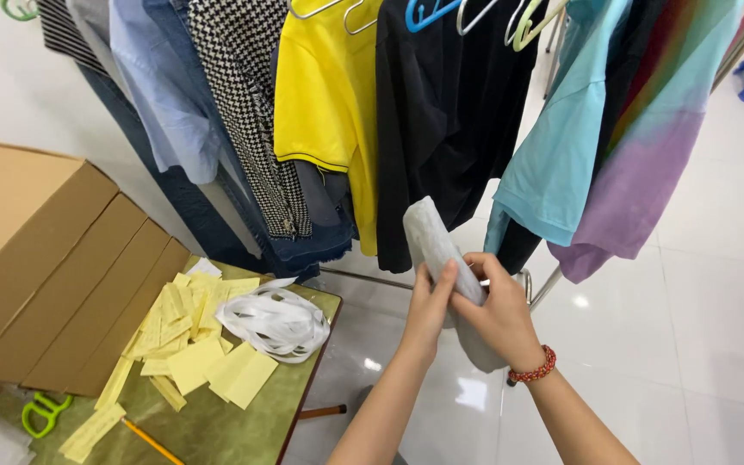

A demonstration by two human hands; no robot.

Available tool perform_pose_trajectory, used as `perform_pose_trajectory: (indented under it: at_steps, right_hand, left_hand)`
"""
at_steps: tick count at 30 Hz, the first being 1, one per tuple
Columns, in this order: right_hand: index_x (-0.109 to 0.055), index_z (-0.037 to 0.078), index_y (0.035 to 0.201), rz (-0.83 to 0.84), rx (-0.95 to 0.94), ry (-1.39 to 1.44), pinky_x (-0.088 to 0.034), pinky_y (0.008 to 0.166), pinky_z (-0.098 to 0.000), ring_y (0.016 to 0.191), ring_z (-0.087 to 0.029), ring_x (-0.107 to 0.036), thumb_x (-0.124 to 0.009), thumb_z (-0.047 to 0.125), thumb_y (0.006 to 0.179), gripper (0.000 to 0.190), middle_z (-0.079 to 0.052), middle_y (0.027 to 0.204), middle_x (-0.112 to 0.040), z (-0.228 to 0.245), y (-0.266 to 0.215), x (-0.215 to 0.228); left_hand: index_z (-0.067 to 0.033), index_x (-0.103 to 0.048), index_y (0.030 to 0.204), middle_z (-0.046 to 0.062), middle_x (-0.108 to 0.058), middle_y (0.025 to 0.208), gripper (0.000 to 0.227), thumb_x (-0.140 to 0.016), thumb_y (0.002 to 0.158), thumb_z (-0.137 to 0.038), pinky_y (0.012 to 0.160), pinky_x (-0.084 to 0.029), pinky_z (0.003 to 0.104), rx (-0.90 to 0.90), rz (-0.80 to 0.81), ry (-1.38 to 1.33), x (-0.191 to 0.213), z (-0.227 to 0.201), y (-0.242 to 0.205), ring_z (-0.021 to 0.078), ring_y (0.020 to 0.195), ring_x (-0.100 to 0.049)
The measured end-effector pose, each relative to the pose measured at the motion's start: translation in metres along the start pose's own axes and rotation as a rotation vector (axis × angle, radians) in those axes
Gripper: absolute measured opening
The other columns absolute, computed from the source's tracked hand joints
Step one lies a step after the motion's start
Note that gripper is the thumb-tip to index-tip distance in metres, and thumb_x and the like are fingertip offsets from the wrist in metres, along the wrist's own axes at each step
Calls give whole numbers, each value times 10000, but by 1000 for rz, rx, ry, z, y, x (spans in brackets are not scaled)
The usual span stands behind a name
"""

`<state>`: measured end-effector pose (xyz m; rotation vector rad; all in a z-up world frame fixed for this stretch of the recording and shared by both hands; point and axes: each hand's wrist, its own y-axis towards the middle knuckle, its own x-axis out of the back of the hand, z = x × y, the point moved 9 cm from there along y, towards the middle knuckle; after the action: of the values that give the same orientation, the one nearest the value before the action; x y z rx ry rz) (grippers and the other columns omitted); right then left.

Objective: Unpack a shirt from a shipping box and hang it on a clothing rack.

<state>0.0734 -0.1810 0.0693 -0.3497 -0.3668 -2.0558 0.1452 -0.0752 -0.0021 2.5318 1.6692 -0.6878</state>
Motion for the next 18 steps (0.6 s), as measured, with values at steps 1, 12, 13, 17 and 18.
perform_pose_trajectory:
  at_steps: [1, 12, 13, 17, 18]
  right_hand:
    - [-689, 147, 1255, -95, 174, -131, -584, 944, -467, 1039, -337, -715, -898, 143, 772, 527, -150, 1037, -758, 20, 4, 4]
    - [-664, 164, 1337, -244, -116, 134, -546, 963, -409, 1105, -286, -712, -855, 200, 896, 482, -126, 1260, -716, 1, 34, 4]
    - [-694, 182, 1313, -250, -95, 19, -551, 958, -440, 1096, -299, -724, -864, 253, 882, 469, -116, 1211, -740, 2, 33, 5]
    - [-761, 198, 1259, -241, 10, -221, -568, 983, -449, 1131, -310, -741, -828, 298, 919, 361, -81, 1133, -756, 25, 11, 5]
    - [-761, 198, 1259, -239, 3, -224, -568, 983, -449, 1131, -310, -741, -828, 298, 919, 361, -81, 1133, -756, 19, 8, 7]
  left_hand:
    - [-145, -396, 1632, 130, -413, 1644, 885, -766, 949, -569, 1244, -362, 462, -20, 49, 90, -5, -5, 10, 262, 1509, -412]
    - [-28, -607, 1399, 119, -696, 1163, 620, -853, 936, -357, 868, -588, 418, 229, 156, -142, 5, -21, 70, 242, 1037, -701]
    - [-63, -590, 1417, 89, -686, 1151, 621, -835, 949, -389, 876, -581, 398, 207, 146, -139, 5, -25, 71, 218, 1035, -695]
    - [-160, -577, 1272, 23, -652, 1076, 515, -744, 994, -561, 851, -561, 326, 192, 142, -156, 4, -6, 73, 164, 1005, -682]
    - [-160, -577, 1272, 23, -652, 1076, 515, -744, 994, -561, 851, -561, 326, 199, 142, -158, 0, -3, 67, 164, 1005, -682]
